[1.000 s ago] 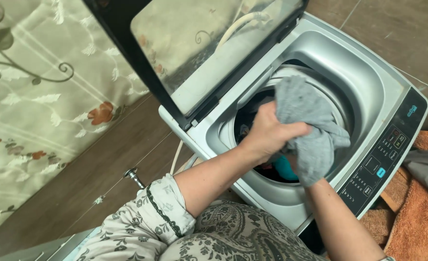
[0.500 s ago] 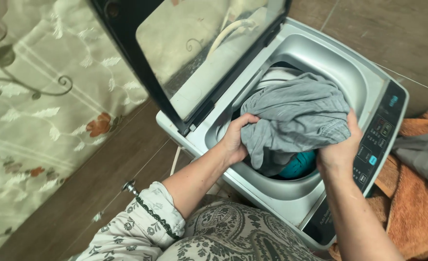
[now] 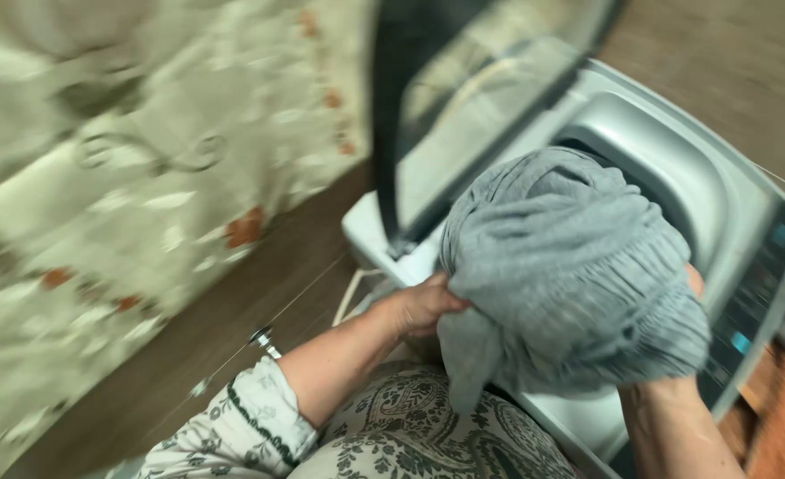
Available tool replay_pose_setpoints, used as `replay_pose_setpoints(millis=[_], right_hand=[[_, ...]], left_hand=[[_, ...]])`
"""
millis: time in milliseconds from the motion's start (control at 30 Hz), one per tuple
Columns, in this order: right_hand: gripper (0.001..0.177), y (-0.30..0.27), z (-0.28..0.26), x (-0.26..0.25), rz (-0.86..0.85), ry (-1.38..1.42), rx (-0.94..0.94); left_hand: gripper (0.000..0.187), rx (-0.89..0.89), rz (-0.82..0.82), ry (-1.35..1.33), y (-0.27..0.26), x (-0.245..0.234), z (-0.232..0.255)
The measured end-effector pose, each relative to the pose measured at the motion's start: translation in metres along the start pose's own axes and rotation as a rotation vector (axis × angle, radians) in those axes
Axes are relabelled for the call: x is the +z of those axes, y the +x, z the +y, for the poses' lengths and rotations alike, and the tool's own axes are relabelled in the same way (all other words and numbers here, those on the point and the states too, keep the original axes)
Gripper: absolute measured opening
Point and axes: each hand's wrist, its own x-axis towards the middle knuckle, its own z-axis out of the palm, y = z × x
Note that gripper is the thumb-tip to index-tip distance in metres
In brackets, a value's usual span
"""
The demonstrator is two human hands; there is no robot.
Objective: Transferring various clothing items from a washing machine to a chair.
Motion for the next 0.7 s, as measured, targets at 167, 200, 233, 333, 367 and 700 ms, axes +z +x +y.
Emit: replay_pose_setpoints(millis=[167, 200, 233, 333, 367, 700], right_hand=[[0.033, 0.016, 0.021, 0.065, -0.252, 0.033, 0.043], [0.034, 0.017, 0.024, 0.077, -0.311, 0.039, 0.053], [0.034, 0.017, 0.028, 0.089, -0.362, 0.04, 0.068], [0.034, 0.01, 0.042, 0.122, -0.537, 0.051, 0.118], [0.035, 0.006, 0.047, 0.131, -0.601, 0.054, 0.137], [0.038, -0.074, 0.082, 0.232, -1.188, 0.085, 0.306]], left_hand=[[0.099, 0.206, 0.149, -0.075, -0.09, 0.018, 0.027], [0.098, 0.243, 0.187, -0.123, -0.11, 0.028, 0.034], [0.098, 0.278, 0.227, -0.128, -0.127, 0.034, 0.036], [0.09, 0.444, 0.283, -0.12, -0.172, 0.048, 0.028], [0.086, 0.48, 0.372, -0.107, -0.184, 0.05, 0.019], [0.072, 0.822, 0.99, -0.046, -0.278, 0.096, -0.05]])
